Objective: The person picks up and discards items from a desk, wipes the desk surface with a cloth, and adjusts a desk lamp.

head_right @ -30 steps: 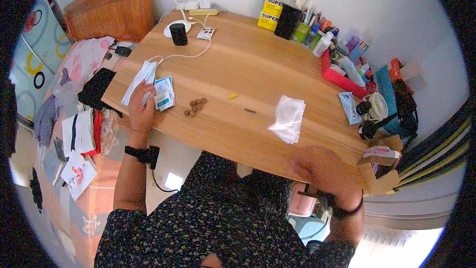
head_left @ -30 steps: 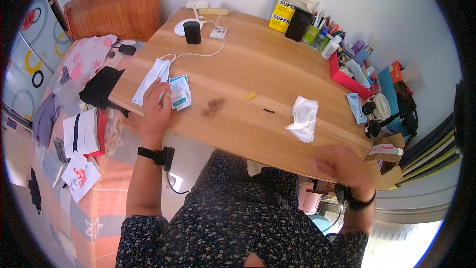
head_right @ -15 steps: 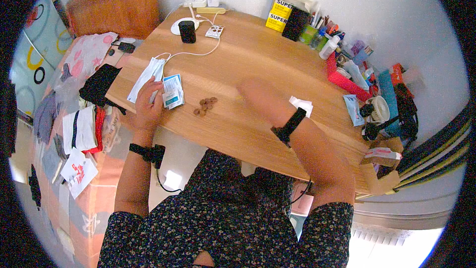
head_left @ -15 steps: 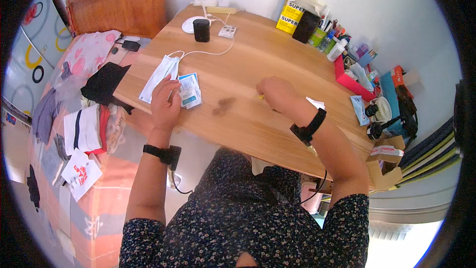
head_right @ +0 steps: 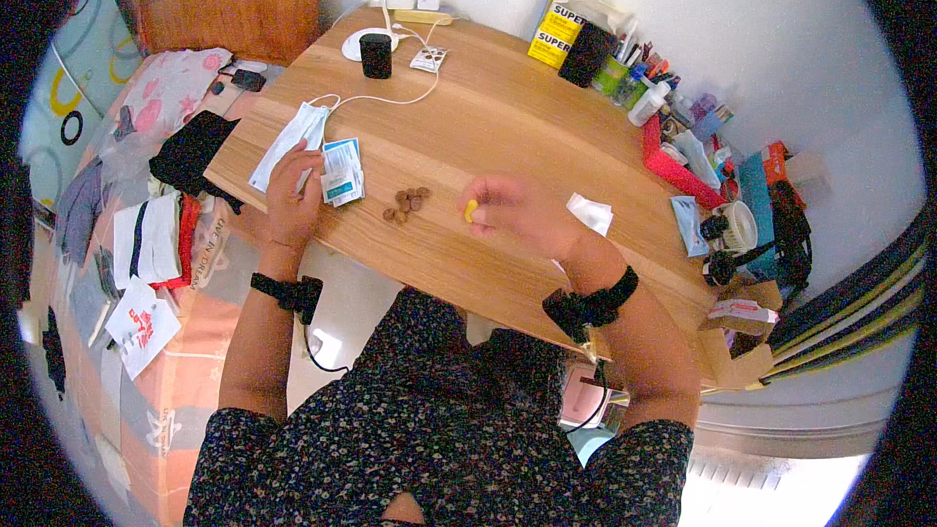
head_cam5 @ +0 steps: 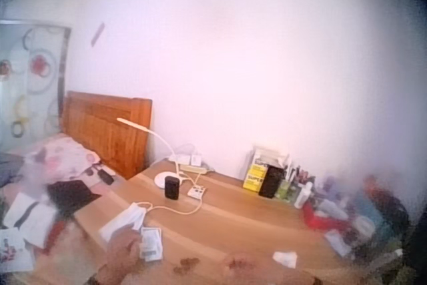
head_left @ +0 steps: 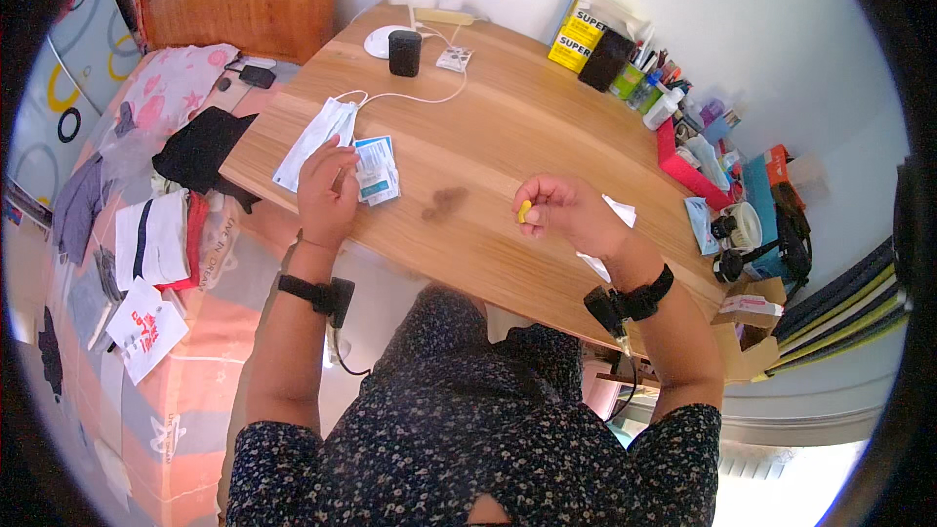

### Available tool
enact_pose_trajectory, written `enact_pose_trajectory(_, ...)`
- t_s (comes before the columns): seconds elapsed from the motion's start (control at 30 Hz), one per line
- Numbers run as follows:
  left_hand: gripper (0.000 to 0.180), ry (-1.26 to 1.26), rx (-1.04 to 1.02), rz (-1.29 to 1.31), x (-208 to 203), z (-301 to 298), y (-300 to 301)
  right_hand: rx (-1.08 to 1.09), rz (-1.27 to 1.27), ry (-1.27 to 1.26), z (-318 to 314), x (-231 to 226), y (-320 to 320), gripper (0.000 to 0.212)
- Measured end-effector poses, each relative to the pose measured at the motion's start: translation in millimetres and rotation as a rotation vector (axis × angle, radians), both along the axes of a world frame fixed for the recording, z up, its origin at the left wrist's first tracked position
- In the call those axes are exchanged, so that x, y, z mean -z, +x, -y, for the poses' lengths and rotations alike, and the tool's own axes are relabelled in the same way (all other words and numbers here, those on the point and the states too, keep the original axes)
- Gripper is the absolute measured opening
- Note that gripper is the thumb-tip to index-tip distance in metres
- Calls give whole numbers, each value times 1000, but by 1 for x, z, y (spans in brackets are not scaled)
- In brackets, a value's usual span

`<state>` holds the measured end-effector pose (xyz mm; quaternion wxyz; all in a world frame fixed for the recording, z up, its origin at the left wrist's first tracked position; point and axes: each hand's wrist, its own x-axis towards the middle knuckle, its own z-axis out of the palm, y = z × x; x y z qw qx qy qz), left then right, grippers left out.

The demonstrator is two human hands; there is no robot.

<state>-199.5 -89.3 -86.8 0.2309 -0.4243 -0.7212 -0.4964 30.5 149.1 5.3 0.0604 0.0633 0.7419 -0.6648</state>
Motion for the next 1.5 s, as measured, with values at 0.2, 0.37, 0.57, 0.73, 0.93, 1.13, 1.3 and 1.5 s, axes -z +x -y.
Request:
enact_pose_trajectory(0.2, 20, 9, -9, 20, -1, -1, 3, 105, -9, -269, 17, -7, 12, 18)
enact_pose_trajectory(0.37, 19, -8, 3, 15, 0, -1, 0, 179, 4, -556, 22, -8, 17, 17)
enact_pose_trajectory(0.57, 18, -20, 4, 16, -1, 0, 0, 164, 11, -672, 20, -4, 20, 17)
enact_pose_trajectory(0.73, 17, -15, 15, 19, -6, 0, 3, 206, 7, -719, 22, 0, 22, 13)
enact_pose_trajectory(0.93, 18, -11, 7, 29, -1, 0, 0, 250, 15, -520, 26, -4, 19, 15)
enact_pose_trajectory(1.13, 19, 4, 25, 33, -3, -4, 2, 338, -64, -33, -32, 0, 25, 15)
enact_pose_trajectory(1.3, 19, -15, -3, 32, 4, 0, -1, 521, -98, -165, -34, -16, 48, 15)
enact_pose_trajectory(1.5, 14, -75, 18, 25, -1, 2, 1, 559, -102, -205, -24, -13, 100, 15)
